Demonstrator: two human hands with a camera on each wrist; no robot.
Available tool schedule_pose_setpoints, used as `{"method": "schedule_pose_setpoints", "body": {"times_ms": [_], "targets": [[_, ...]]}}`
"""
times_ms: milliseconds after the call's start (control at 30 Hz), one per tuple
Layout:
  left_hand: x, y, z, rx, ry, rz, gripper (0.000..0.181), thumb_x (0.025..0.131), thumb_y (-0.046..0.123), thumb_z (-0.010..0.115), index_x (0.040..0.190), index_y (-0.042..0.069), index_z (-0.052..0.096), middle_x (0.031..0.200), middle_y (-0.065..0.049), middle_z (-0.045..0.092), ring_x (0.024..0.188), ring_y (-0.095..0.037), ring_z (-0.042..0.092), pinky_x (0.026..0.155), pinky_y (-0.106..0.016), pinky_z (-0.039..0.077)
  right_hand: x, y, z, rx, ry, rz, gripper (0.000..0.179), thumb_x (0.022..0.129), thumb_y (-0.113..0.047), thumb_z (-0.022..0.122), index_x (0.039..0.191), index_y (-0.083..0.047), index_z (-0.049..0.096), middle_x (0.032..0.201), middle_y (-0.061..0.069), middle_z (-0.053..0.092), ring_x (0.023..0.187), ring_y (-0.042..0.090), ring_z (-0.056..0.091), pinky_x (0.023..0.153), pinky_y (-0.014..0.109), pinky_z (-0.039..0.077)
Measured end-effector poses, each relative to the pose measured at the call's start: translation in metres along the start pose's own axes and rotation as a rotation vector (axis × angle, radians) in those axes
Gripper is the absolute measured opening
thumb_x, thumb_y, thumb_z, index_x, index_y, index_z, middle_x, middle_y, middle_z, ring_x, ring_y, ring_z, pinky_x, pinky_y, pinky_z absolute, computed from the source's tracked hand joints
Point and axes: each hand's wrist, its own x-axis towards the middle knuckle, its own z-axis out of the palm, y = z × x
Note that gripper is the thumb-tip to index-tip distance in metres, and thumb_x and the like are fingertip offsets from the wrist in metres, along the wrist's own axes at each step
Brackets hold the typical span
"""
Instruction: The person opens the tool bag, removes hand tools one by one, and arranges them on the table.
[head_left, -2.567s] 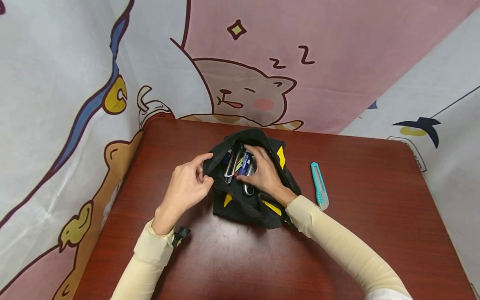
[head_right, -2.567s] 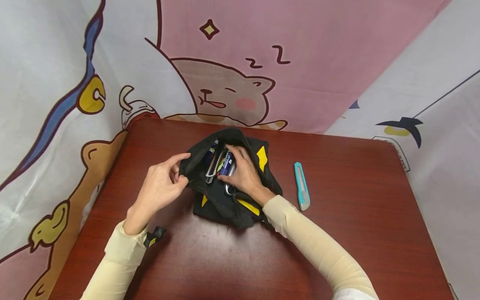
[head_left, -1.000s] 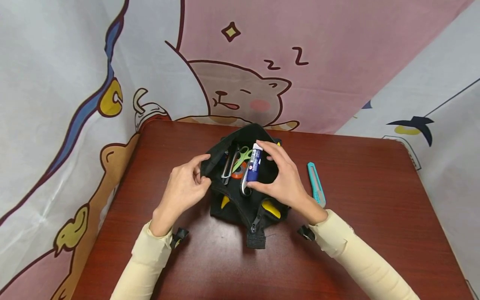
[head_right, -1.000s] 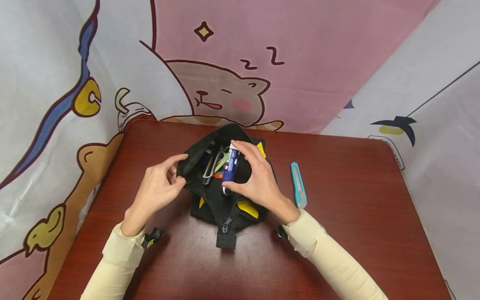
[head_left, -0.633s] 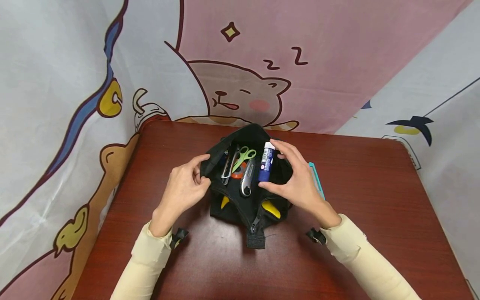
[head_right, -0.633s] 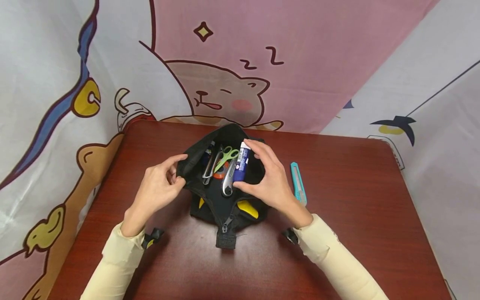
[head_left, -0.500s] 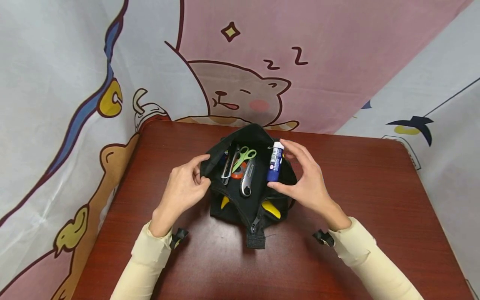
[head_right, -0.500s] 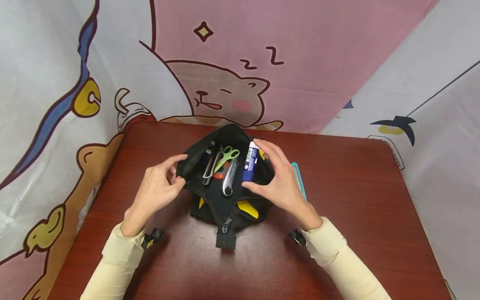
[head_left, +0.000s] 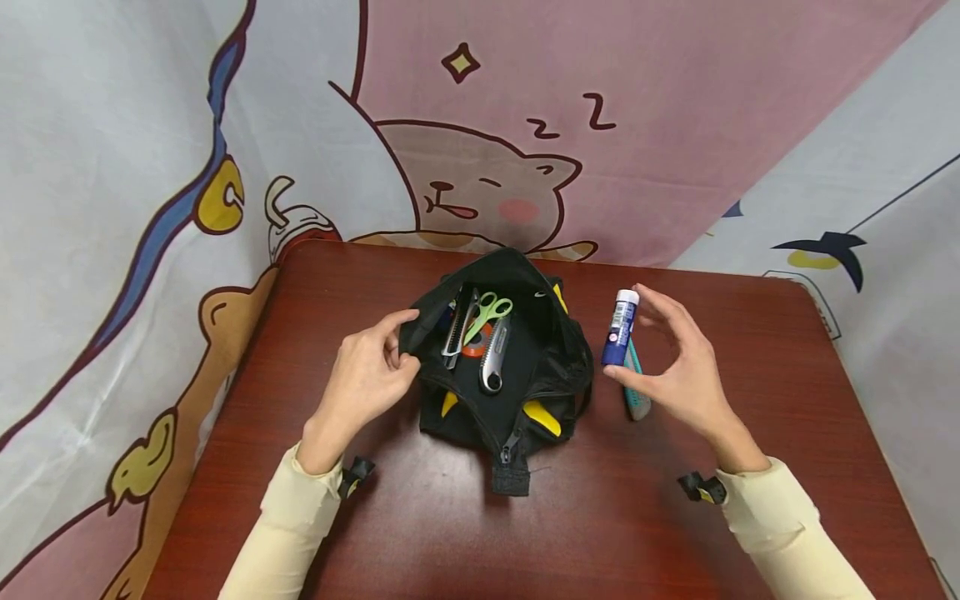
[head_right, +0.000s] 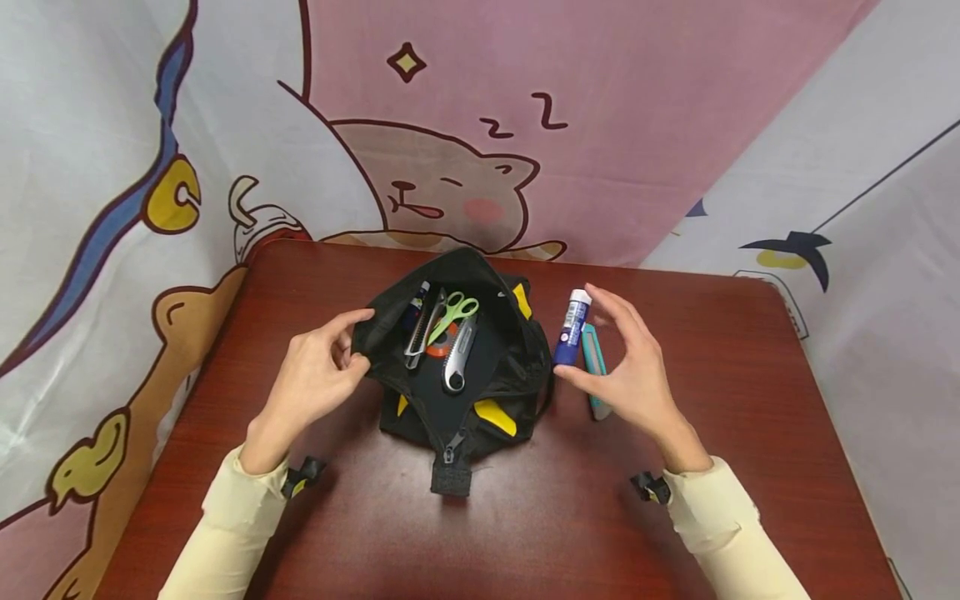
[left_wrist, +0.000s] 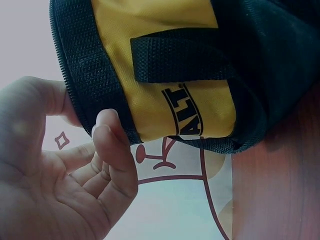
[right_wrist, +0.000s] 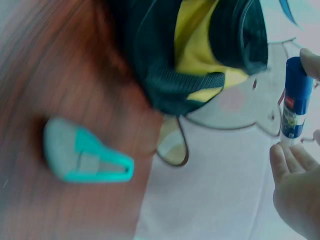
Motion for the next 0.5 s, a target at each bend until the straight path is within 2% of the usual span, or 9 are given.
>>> {"method": "schedule_pose_setpoints", "body": {"times_ms": [233, 500], "targets": [[0.000, -0.001, 0.000, 0.001, -0.002, -0.003, 0.061, 0.086, 0.005, 0.068, 0.147, 0.011, 0.070, 0.079, 0.000, 0.059, 0.065, -0.018, 0.056, 0.066, -0.039, 0.045, -0.012, 0.023, -0.017, 0.001, -0.030, 0.092, 0.125, 0.063, 0.011, 0.102, 0.169, -0.025, 0.048, 0.163, 0.010, 0.054, 0.134, -0.003, 0.057, 0.107, 0.010, 0.042], [0.000, 0.000, 0.000, -0.001, -0.007, -0.008, 0.062, 0.086, 0.006, 0.067, 0.147, 0.012, 0.070, 0.079, 0.000, 0.059, 0.065, -0.018, 0.055, 0.066, -0.039, 0.045, -0.022, 0.048, -0.026, 0.001, -0.054, 0.108, 0.123, 0.067, 0.013, 0.099, 0.171, -0.025, 0.045, 0.164, 0.014, 0.056, 0.134, -0.002, 0.058, 0.110, 0.010, 0.041]]}}
